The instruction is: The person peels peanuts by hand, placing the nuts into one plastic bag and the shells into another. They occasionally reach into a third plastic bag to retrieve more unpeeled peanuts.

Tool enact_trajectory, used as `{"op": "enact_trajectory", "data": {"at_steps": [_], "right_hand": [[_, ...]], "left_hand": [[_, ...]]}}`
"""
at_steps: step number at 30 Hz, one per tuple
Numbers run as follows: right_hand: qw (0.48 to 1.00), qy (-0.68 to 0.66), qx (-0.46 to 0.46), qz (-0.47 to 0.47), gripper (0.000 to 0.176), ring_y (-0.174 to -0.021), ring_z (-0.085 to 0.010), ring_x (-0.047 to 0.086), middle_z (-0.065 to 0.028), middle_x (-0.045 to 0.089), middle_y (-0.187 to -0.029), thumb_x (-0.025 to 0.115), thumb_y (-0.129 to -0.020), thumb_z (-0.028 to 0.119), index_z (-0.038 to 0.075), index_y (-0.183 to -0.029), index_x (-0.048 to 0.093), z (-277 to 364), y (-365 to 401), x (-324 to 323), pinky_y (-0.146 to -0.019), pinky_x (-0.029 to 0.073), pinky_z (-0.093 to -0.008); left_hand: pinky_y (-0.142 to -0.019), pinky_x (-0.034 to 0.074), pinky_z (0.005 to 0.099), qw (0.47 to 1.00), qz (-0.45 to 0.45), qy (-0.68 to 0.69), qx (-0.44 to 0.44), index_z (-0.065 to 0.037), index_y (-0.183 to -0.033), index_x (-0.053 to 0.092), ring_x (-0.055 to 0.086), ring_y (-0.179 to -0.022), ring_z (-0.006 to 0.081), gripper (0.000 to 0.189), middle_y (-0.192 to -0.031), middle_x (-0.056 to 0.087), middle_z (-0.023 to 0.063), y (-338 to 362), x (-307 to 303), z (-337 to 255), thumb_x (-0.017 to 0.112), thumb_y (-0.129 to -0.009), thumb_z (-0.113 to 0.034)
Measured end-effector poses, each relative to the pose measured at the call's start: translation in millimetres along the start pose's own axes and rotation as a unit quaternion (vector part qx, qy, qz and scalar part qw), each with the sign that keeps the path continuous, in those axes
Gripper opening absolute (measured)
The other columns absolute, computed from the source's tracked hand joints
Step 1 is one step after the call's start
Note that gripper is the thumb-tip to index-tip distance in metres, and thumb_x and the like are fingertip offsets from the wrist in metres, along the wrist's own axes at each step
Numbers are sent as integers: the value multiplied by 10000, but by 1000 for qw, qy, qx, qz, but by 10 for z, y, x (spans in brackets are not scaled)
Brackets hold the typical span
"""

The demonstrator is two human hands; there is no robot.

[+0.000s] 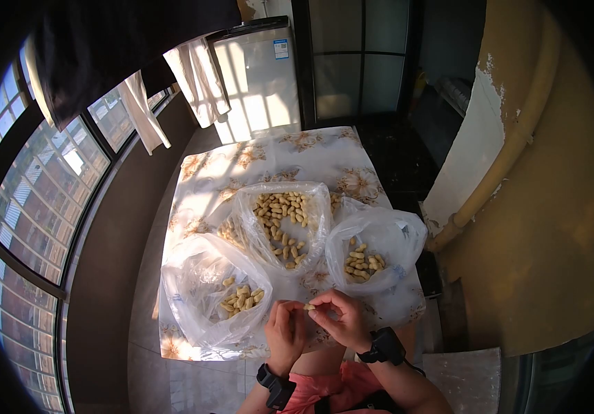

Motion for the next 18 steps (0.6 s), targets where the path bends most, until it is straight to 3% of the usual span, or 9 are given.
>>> {"op": "enact_trajectory", "data": {"at_steps": [18], "right_hand": [[998,-59,26,-19,138,-881,-79,599,-55,612,-1026,642,-937,24,4,-1042,555,-36,6,-4,-760,508,-235]], "left_hand": [[-683,492,333,999,5,11,-42,-17,-1007,581,636,-765,280,218,-913,640,125,45,0,144,543,-823,93]]}}
Point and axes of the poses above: each hand's wrist, its own y-axis away from the middle knuckle, its own x-axis out of the palm, z = x × y, the point moved 10 cm from there along -y, towards the middle knuckle
